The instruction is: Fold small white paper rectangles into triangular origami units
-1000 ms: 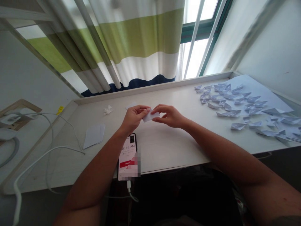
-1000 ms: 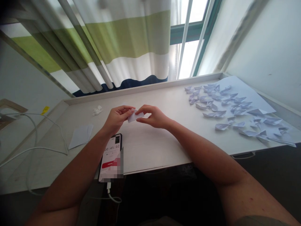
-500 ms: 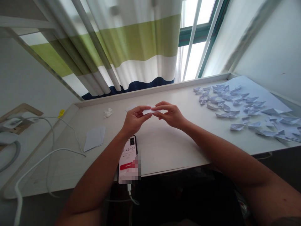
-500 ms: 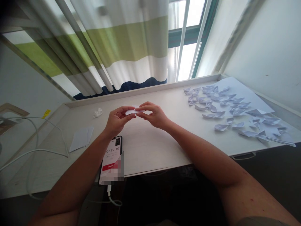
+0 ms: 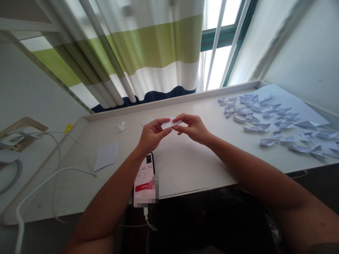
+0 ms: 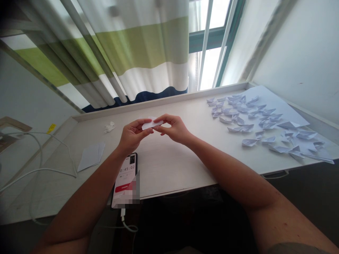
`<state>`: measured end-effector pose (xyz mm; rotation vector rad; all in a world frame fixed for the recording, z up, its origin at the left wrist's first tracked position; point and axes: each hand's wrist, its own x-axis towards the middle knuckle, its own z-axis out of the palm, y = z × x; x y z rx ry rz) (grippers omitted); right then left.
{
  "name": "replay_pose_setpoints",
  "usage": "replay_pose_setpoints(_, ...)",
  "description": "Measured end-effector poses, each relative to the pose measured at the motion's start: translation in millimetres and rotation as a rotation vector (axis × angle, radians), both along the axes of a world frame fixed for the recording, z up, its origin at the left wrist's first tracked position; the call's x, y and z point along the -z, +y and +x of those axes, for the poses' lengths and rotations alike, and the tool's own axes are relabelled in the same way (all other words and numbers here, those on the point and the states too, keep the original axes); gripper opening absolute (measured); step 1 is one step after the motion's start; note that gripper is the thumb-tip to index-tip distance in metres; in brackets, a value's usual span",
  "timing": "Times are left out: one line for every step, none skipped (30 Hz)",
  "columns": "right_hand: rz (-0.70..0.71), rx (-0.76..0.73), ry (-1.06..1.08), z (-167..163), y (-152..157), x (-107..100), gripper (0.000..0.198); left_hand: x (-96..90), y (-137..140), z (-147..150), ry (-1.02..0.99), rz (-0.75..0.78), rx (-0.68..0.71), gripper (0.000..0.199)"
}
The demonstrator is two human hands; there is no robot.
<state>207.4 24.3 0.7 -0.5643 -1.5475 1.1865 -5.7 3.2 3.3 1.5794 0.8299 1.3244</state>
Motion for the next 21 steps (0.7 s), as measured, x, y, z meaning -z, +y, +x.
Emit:
replay_pose_setpoints(-0.026, -0.012, 0.003, 0.2, 0.1, -0.4, 0.033, 0.7, 0.3, -0.6, 0.002, 0.003, 0.01, 0.043)
replay_pose_setpoints(-0.05, -0.024, 0.006, 0.7, 0.2, -0.7, 0.034, 1.1, 0.4, -1.2, 0.005, 0.008, 0.019, 0.043)
replay_pose_setpoints(-0.071, -0.037, 0.008, 1.3, 0.4, -0.9, 0.035, 1.2, 0.4, -1.8, 0.01, 0.014, 0.026, 0.043)
replay_pose_setpoints(-0.092, -0.05, 0.011, 2.0, 0.7, -1.0, 0.036, 1.0, 0.1, -2.3, 0.019, 0.019, 0.029, 0.043)
replay_pose_setpoints(-0.112, -0.062, 0.014, 2.7, 1.1, -1.0, 0.036, 0.5, -0.3, -2.5, 0.027, 0.022, 0.028, 0.043)
replay_pose_setpoints(-0.129, -0.073, 0.015, 3.3, 1.5, -1.0, 0.037, -0.2, -0.8, -2.5, 0.034, 0.024, 0.026, 0.043)
replay_pose_setpoints(-0.14, -0.081, 0.016, 3.8, 2.0, -1.0, 0.037, -0.9, -1.4, -2.1, 0.04, 0.024, 0.025, 0.043)
replay_pose_setpoints(-0.146, -0.085, 0.014, 3.9, 2.3, -1.0, 0.037, -1.5, -1.9, -1.6, 0.044, 0.024, 0.025, 0.042)
replay_pose_setpoints(-0.146, -0.086, 0.011, 3.9, 2.6, -1.1, 0.038, -2.1, -2.3, -1.0, 0.048, 0.024, 0.026, 0.041)
replay_pose_setpoints(-0.14, -0.082, 0.006, 3.5, 2.8, -1.1, 0.038, -2.5, -2.7, -0.3, 0.05, 0.023, 0.029, 0.04)
replay_pose_setpoints(-0.129, -0.073, 0.0, 2.8, 2.8, -1.2, 0.04, -2.7, -2.9, 0.4, 0.053, 0.022, 0.033, 0.039)
replay_pose_setpoints(-0.117, -0.06, -0.009, 2.0, 2.6, -1.2, 0.042, -2.8, -3.0, 0.9, 0.056, 0.02, 0.035, 0.039)
replay_pose_setpoints(-0.101, -0.041, -0.02, 1.0, 2.2, -1.2, 0.043, -2.8, -3.1, 1.3, 0.06, 0.017, 0.037, 0.038)
replay_pose_setpoints(-0.08, -0.016, -0.032, 0.0, 1.6, -1.1, 0.045, -2.8, -3.1, 1.5, 0.064, 0.01, 0.04, 0.039)
replay_pose_setpoints(-0.055, 0.016, -0.044, -0.9, 0.8, -0.9, 0.046, -2.9, -3.1, 1.7, 0.065, 0.002, 0.043, 0.039)
replay_pose_setpoints(-0.028, 0.049, -0.056, -1.8, -0.1, -0.6, 0.047, -3.2, -3.2, 1.9, 0.066, -0.007, 0.047, 0.04)
replay_pose_setpoints(-0.001, 0.079, -0.067, -2.5, -1.0, -0.1, 0.048, -3.6, -3.4, 2.2, 0.067, -0.016, 0.048, 0.04)
replay_pose_setpoints(0.02, 0.105, -0.076, -3.0, -1.8, 0.4, 0.048, -4.2, -3.8, 2.8, 0.068, -0.023, 0.046, 0.04)
replay_pose_setpoints(0.035, 0.123, -0.083, -3.4, -2.6, 1.0, 0.049, -4.9, -4.2, 3.6, 0.067, -0.026, 0.034, 0.039)
replay_pose_setpoints(0.046, 0.134, -0.088, -3.7, -3.2, 1.7, 0.049, -5.7, -4.7, 4.6, 0.065, -0.025, 0.014, 0.038)
replay_pose_setpoints(0.052, 0.141, -0.091, -4.0, -3.6, 2.3, 0.05, -6.5, -5.2, 5.8, 0.061, -0.023, -0.01, 0.038)
